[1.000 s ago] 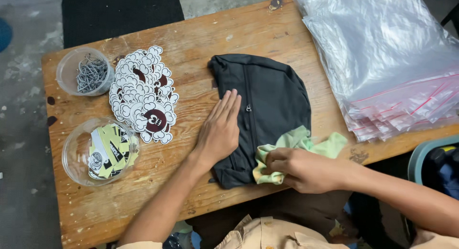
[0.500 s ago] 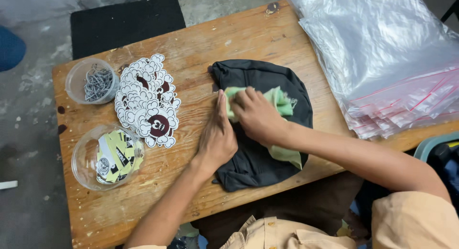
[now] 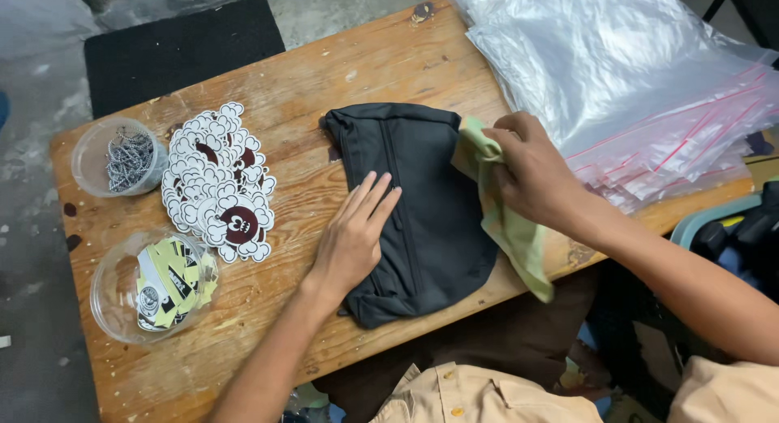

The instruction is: The person wipes a black bag with a cloth, attaches a decorative charm to it, and then places the bag into a clear plastic ziplock bag. They wipe the plastic bag with the cloth before sealing it around the black bag.

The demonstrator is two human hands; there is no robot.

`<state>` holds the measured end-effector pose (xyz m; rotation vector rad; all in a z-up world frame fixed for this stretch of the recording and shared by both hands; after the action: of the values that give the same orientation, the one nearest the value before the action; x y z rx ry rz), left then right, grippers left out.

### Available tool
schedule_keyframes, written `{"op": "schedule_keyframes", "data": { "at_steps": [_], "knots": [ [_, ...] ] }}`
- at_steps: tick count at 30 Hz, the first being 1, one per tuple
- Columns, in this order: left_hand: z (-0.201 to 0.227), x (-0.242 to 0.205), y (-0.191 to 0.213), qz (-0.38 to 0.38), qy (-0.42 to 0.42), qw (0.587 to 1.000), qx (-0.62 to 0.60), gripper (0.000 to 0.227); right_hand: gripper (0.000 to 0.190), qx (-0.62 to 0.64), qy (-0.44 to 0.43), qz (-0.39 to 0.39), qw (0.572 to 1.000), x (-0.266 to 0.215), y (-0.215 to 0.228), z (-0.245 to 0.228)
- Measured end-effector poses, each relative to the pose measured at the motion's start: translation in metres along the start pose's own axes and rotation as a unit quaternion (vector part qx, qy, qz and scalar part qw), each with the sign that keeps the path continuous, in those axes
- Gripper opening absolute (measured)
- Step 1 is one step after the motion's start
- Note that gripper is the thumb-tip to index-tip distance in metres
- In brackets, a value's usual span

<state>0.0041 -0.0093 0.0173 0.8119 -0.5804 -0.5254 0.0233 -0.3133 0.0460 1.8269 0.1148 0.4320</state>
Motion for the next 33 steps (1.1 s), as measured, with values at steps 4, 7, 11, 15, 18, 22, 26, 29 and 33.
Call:
{"op": "schedule_keyframes", "data": {
  "at_steps": [4, 7, 11, 15, 18, 22, 26, 29, 33],
  "knots": [
    [-0.004, 0.003, -0.006, -0.005, 0.004, 0.998, 0.066, 0.069, 0.058, -0.182, 0.060, -0.010, 0.981, -0.040, -0.034, -0.032],
    [-0.002, 0.010, -0.005, -0.026, 0.012, 0.995, 0.098, 0.069, 0.051, -0.153, 0.173, -0.132, 0.964, -0.059, -0.004, -0.065],
    [0.005, 0.045, -0.011, -0.027, -0.013, 0.987, 0.161, 0.047, 0.019, 0.248, 0.142, -0.373, 0.883, -0.036, 0.093, -0.063],
    [0.037, 0.093, -0.012, -0.046, -0.247, 0.967, 0.048, 0.051, 0.018, 0.126, -0.013, -0.237, 0.963, -0.026, 0.128, -0.035],
    [0.026, 0.108, -0.039, -0.112, -0.286, 0.949, 0.072, 0.071, 0.019, 0.092, -0.062, -0.090, 0.990, -0.028, 0.128, -0.022],
    [0.022, 0.117, -0.045, -0.063, -0.303, 0.951, 0.021, 0.034, 0.010, 0.103, -0.101, -0.048, 0.988, -0.033, 0.104, -0.006],
    [0.014, 0.120, -0.053, 0.060, -0.249, 0.962, -0.092, 0.015, 0.031, 0.129, -0.088, 0.040, 0.987, -0.026, 0.077, 0.002],
    [0.017, 0.126, -0.050, 0.117, -0.212, 0.951, -0.191, 0.017, 0.029, 0.131, -0.064, 0.059, 0.988, -0.003, 0.057, 0.003],
    [0.007, 0.128, -0.053, 0.189, -0.178, 0.916, -0.307, 0.018, 0.024, 0.129, -0.031, 0.033, 0.991, 0.025, -0.003, 0.006]
  ]
}}
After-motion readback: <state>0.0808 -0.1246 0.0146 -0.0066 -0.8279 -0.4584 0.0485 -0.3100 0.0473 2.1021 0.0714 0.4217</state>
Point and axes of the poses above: each hand's wrist, its own x-axis towards the middle knuckle, its own y-axis out of the back of the hand, z = x × y, the point moved 1 cm from there along x, towards the middle knuckle, and after that the axes turned 11 degrees about -x, right-handed, at the moved point
